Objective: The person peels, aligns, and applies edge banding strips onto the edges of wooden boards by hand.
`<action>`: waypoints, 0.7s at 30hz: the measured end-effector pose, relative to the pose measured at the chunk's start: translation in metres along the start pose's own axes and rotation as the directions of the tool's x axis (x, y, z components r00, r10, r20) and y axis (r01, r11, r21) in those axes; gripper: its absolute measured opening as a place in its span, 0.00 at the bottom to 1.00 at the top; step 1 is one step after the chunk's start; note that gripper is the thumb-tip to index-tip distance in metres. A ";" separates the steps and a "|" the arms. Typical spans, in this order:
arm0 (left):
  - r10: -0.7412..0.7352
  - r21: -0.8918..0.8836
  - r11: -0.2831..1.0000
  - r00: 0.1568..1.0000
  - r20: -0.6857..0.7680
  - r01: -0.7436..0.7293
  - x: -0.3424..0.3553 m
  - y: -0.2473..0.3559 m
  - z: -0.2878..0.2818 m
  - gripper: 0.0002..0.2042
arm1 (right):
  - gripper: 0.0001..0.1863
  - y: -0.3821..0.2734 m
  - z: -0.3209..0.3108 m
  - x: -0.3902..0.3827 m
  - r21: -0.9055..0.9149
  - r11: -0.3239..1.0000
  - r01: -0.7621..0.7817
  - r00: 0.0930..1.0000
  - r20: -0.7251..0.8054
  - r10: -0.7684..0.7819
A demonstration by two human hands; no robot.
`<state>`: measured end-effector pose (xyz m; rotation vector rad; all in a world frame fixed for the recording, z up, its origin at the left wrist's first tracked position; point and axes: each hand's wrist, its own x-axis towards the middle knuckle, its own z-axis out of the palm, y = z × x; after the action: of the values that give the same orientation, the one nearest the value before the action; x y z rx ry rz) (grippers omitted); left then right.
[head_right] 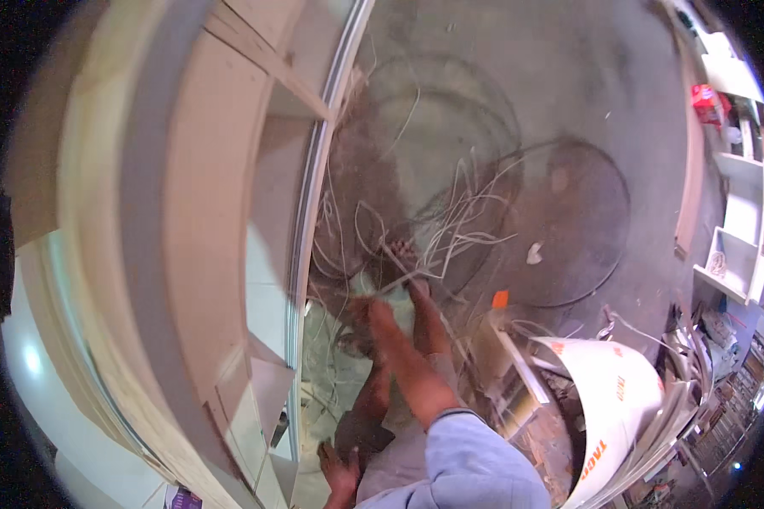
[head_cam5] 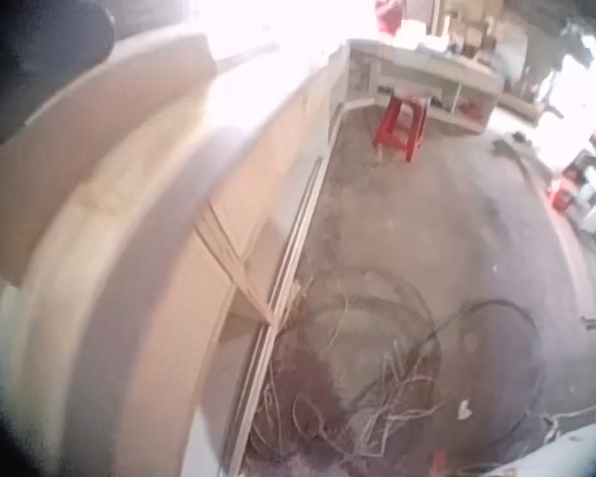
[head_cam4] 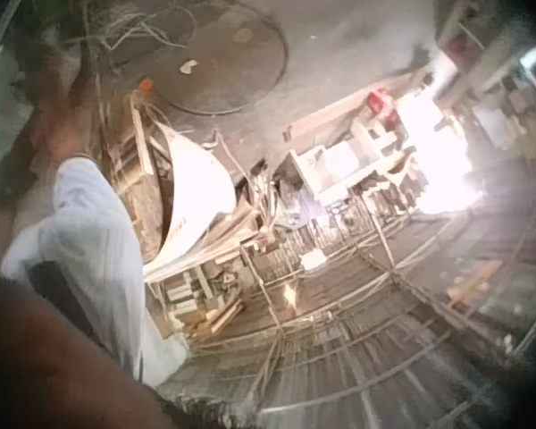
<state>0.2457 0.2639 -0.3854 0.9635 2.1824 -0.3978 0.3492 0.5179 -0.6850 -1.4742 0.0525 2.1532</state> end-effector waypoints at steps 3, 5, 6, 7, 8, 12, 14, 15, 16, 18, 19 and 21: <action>0.211 -0.068 0.969 0.940 -0.267 -0.236 0.037 0.099 -0.089 0.36 | 0.17 -0.073 0.052 -0.125 0.029 0.983 -0.180 0.951 0.261 0.167; 0.265 -0.023 0.953 0.868 -0.420 -0.302 0.043 0.137 -0.157 0.33 | 0.18 -0.108 0.103 -0.203 -0.024 0.979 -0.203 0.894 0.403 0.195; 0.269 -0.212 0.896 0.858 -0.438 -0.390 0.042 0.145 -0.189 0.26 | 0.19 -0.134 0.144 -0.261 -0.027 0.963 -0.268 0.879 0.403 0.255; 0.288 -0.385 0.787 0.838 -0.464 -0.483 0.040 0.151 -0.215 0.20 | 0.19 -0.158 0.173 -0.302 -0.029 0.948 -0.318 0.865 0.401 0.302; 0.288 -0.394 0.765 0.818 -0.498 -0.509 0.028 0.149 -0.236 0.20 | 0.19 -0.182 0.187 -0.328 -0.056 0.958 -0.281 0.868 0.410 0.279; 0.288 -0.818 0.537 0.956 -0.051 -0.206 -0.068 0.132 -0.342 0.18 | 0.18 -0.299 0.233 -0.396 -0.153 0.980 0.130 0.918 0.392 -0.060; 0.329 -0.842 0.508 0.944 -0.002 -0.179 -0.110 0.099 -0.376 0.17 | 0.14 -0.369 0.239 -0.403 -0.102 0.958 0.266 0.907 0.365 -0.213; 0.339 -0.862 0.478 0.941 0.007 -0.166 -0.131 0.086 -0.392 0.17 | 0.13 -0.407 0.242 -0.406 -0.076 0.939 0.337 0.888 0.358 -0.289; 0.317 -0.862 0.480 0.948 -0.005 -0.165 -0.156 0.079 -0.413 0.16 | 0.12 -0.442 0.249 -0.411 -0.038 0.902 0.431 0.865 0.301 -0.401; 0.240 -0.867 0.492 0.970 0.052 -0.075 -0.206 0.051 -0.443 0.13 | 0.11 -0.509 0.269 -0.422 0.053 0.804 0.593 0.772 0.245 -0.586; 0.182 -0.867 0.497 0.975 0.124 0.017 -0.234 0.033 -0.450 0.11 | 0.12 -0.538 0.276 -0.428 0.107 0.749 0.654 0.712 0.248 -0.657; 0.034 -0.915 0.400 0.998 -0.050 -0.059 -0.286 -0.003 -0.448 0.15 | 0.11 -0.603 0.278 -0.445 0.065 0.706 0.705 0.633 0.390 -0.669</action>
<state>0.1625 0.3476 0.1335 0.3477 1.9011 0.8414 0.4952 0.9490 -0.0280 -0.8525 -0.6692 1.7425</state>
